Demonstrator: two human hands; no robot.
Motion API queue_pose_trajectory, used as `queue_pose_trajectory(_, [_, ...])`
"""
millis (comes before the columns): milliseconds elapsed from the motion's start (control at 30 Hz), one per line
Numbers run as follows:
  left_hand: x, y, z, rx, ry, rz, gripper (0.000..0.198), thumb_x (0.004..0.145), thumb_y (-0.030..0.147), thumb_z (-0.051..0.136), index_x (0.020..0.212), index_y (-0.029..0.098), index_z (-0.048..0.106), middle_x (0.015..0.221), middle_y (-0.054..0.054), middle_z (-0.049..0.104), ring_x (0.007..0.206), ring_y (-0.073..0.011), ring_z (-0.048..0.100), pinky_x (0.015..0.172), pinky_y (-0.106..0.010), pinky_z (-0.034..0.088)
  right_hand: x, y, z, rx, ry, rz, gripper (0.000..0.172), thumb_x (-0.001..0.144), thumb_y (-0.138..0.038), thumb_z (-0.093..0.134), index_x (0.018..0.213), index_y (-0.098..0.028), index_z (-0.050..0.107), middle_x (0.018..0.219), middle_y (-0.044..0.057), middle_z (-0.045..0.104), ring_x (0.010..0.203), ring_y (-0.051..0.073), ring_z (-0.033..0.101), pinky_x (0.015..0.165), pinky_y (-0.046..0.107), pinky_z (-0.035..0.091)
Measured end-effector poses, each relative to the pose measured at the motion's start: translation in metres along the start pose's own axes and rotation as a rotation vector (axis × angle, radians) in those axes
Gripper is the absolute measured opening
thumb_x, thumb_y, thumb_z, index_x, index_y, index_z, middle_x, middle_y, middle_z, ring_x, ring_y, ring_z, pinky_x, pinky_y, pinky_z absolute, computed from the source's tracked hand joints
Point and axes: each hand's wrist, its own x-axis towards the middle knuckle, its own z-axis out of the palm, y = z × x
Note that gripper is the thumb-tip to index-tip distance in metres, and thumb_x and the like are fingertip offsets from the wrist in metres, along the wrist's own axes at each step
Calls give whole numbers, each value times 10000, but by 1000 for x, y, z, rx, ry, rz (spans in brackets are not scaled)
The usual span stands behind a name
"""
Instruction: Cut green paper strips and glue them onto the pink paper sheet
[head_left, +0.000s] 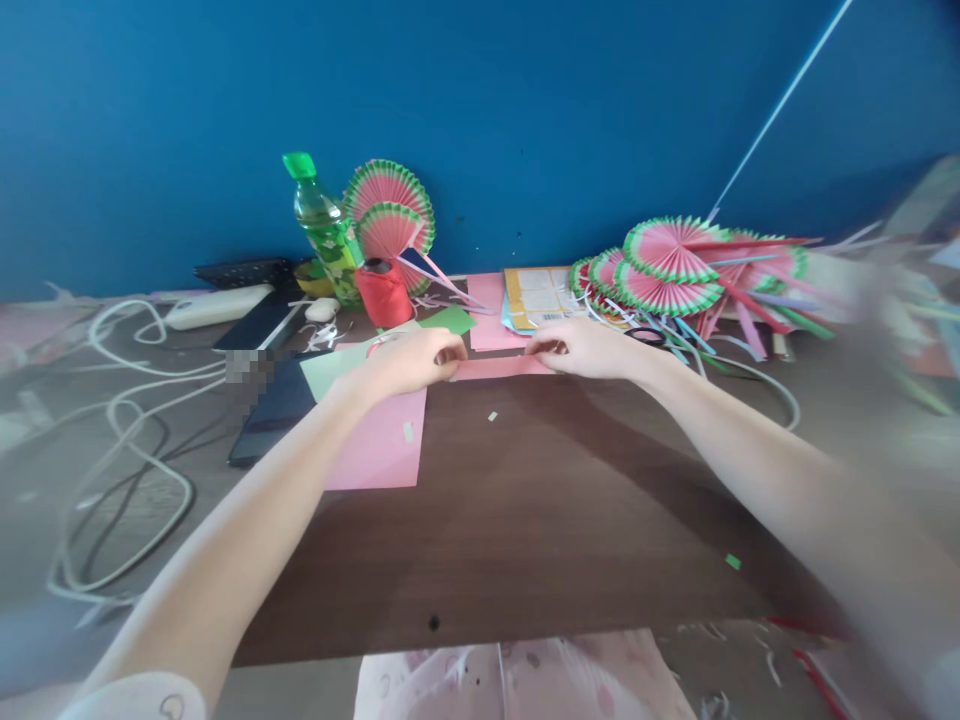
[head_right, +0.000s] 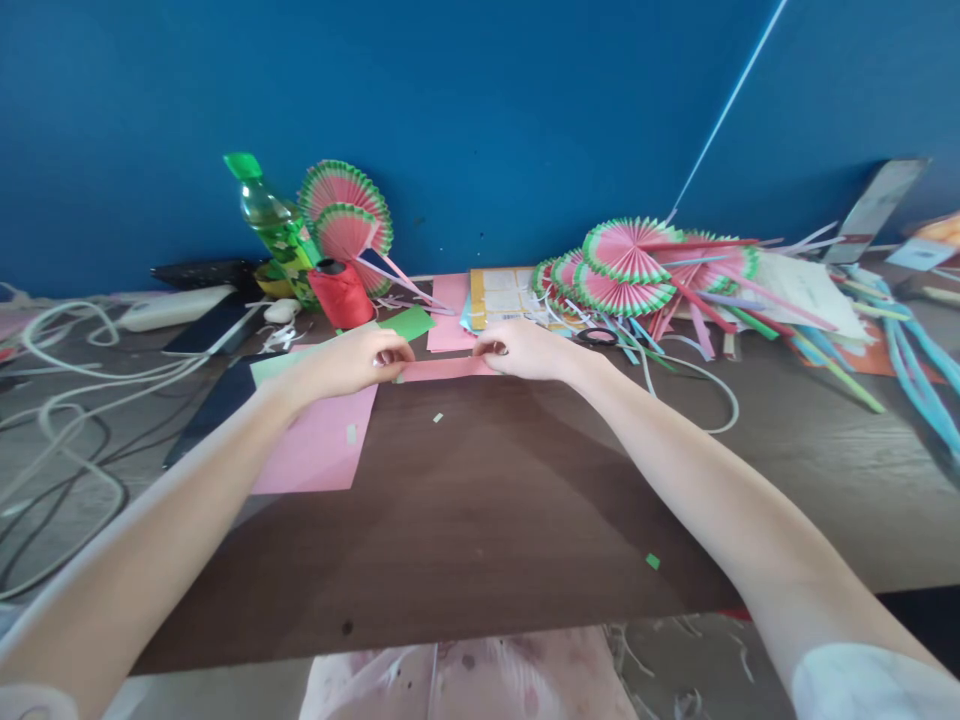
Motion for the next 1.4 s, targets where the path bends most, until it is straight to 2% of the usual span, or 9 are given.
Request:
queue_pose_trajectory(167, [-1, 2, -1, -28, -151, -88, 214, 789, 313, 470, 906, 244, 635, 897, 14, 675, 781, -140, 586, 651, -240, 383, 0, 3, -1, 9, -127, -4, 239, 786, -230, 476, 911, -174, 671, 874, 51, 669, 703, 132, 564, 656, 249, 410])
queue_pose_trajectory(333, [-1, -1, -1, -60, -197, -85, 236, 792, 333, 482, 958, 270, 638, 980, 28, 667, 865, -140, 586, 684, -231, 394, 1, 3, -2, 10, -164, 16, 236, 791, -239, 473, 904, -183, 673, 889, 51, 670, 738, 144, 571, 660, 255, 406])
queue_pose_trajectory(500, [-1, -7, 0, -90, -159, -83, 261, 748, 349, 523, 954, 256, 654, 934, 5, 665, 824, -147, 592, 652, -230, 409, -1, -1, -5, 37, -163, 54, 218, 766, -209, 501, 899, -158, 665, 908, 59, 665, 762, 148, 572, 687, 257, 415])
queue_pose_trajectory(700, [0, -7, 3, -131, -142, -43, 256, 710, 273, 529, 939, 230, 636, 914, -2, 642, 793, -134, 586, 651, -227, 424, -2, -3, -6, 72, -163, 51, 196, 739, -208, 527, 875, -162, 661, 856, 45, 658, 704, 133, 554, 646, 245, 413])
queue_pose_trajectory(1067, [1, -13, 14, -34, 73, -67, 261, 668, 275, 587, 918, 218, 541, 880, -12, 543, 774, -143, 550, 680, -265, 431, -2, -2, -2, 90, -40, -19, 191, 676, -142, 512, 813, -160, 643, 742, 20, 614, 615, 103, 513, 605, 237, 392])
queue_pose_trajectory(1167, [1, -12, 14, -32, 74, -76, 269, 670, 281, 585, 926, 211, 539, 879, -18, 565, 777, -149, 554, 678, -269, 433, -2, -4, -2, 83, -43, -35, 187, 667, -133, 512, 804, -155, 639, 737, 22, 606, 619, 105, 512, 606, 236, 393])
queue_pose_trajectory(1400, [0, -7, 10, -51, -13, -93, 262, 679, 214, 542, 936, 214, 593, 894, -13, 641, 805, -154, 586, 690, -258, 435, -1, -5, -3, 67, -48, -57, 176, 666, -134, 512, 786, -162, 638, 746, 28, 601, 644, 117, 518, 613, 242, 395])
